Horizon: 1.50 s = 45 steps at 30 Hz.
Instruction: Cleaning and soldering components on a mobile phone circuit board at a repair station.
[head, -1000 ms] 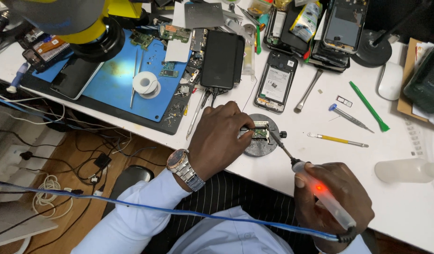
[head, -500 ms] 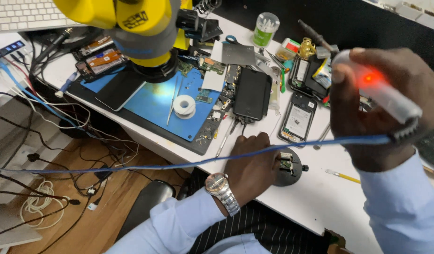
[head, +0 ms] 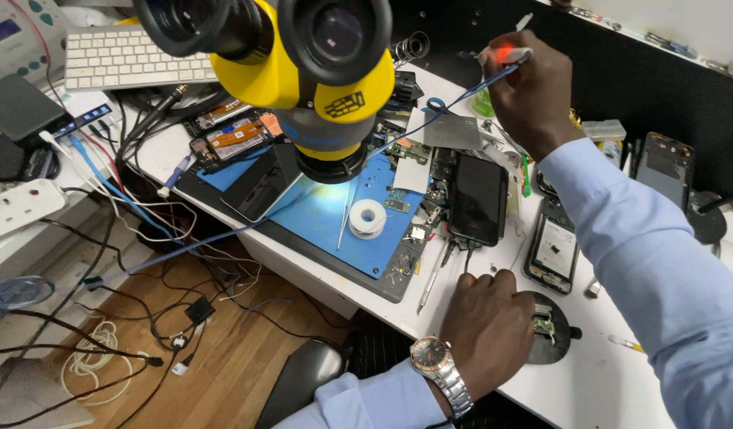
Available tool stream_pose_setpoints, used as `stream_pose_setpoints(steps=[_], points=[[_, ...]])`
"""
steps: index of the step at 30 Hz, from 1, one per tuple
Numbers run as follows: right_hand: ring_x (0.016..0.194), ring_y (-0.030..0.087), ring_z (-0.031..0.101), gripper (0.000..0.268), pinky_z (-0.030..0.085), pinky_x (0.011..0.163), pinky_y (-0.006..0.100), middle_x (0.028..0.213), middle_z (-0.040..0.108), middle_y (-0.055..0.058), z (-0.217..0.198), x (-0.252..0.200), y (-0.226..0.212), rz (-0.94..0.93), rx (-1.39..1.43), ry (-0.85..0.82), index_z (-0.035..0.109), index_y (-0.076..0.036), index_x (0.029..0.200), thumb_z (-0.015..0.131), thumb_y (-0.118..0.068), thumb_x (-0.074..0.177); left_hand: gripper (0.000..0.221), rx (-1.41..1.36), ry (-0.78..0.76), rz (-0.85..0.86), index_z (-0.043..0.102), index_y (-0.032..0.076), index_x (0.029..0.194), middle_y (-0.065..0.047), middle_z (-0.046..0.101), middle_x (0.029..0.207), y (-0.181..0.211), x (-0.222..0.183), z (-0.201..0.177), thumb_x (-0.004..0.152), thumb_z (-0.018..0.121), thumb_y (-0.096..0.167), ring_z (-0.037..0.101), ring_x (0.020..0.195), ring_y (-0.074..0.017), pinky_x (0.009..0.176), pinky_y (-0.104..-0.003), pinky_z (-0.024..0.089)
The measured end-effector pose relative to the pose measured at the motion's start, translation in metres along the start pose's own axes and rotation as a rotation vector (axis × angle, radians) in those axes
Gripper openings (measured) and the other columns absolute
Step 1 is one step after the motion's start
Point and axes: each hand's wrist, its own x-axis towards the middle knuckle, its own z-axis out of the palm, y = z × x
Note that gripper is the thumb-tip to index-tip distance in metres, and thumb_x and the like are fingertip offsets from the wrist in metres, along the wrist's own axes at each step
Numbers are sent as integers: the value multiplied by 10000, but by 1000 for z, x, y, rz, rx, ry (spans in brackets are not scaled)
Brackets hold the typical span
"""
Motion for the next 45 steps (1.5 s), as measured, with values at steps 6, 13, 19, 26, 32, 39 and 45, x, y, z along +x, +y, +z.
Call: stream_pose_setpoints(steps=[6,13,19,26,32,39,45], points=[[641,204,604,170,430,541,318,800,666,142,26,34,-5,-79,42,101,677,44,1022,676,-53,1162,203,-57,-18,3,732,72,942,-140,611,937,-1,0,-4,921,576,201,596,801,-331,820,-482,397],[924,237,715,276,596,780,326,1050,692,164,58,40,2,305,345,-68,585,4,1239,734,-144,1058,183,-74,15,1,726,68,929,-137,601,926,-3,-1,7,922,606,206,582,807,-337,805,-489,388],[608,242,660,514,549,524,370,979,709,205,-13,29,-53,422,233,-336,463,11,1443,637,82,965,162,-73,48,26,713,82,881,-133,609,915,-5,-1,5,904,615,208,583,808,-338,787,-498,402],[659,162,622,194,454,593,317,860,691,93,-127,-54,-112,461,182,-449,656,5,1190,700,-74,1019,143,-18,60,54,738,151,920,-88,614,926,-8,0,8,853,671,258,603,837,-306,796,-486,400],[760,169,699,167,535,634,317,901,765,48,-171,-160,-144,517,144,-540,735,-57,1045,708,-179,935,104,-64,5,9,724,137,934,-90,598,949,-8,2,1,868,714,218,621,871,-323,800,-494,422],[1004,342,709,191,559,880,452,1037,724,121,-159,-234,-179,592,103,-224,725,-57,1088,747,-106,905,108,-219,-67,-20,739,114,936,-64,608,892,-7,4,-17,848,725,176,670,887,-323,878,-435,421],[1069,373,686,202,546,908,486,1111,695,164,-155,-238,-188,558,67,-163,710,-20,1111,735,-95,924,68,-231,-11,97,743,130,938,-59,619,854,-8,3,-17,884,734,170,675,865,-300,898,-445,423]])
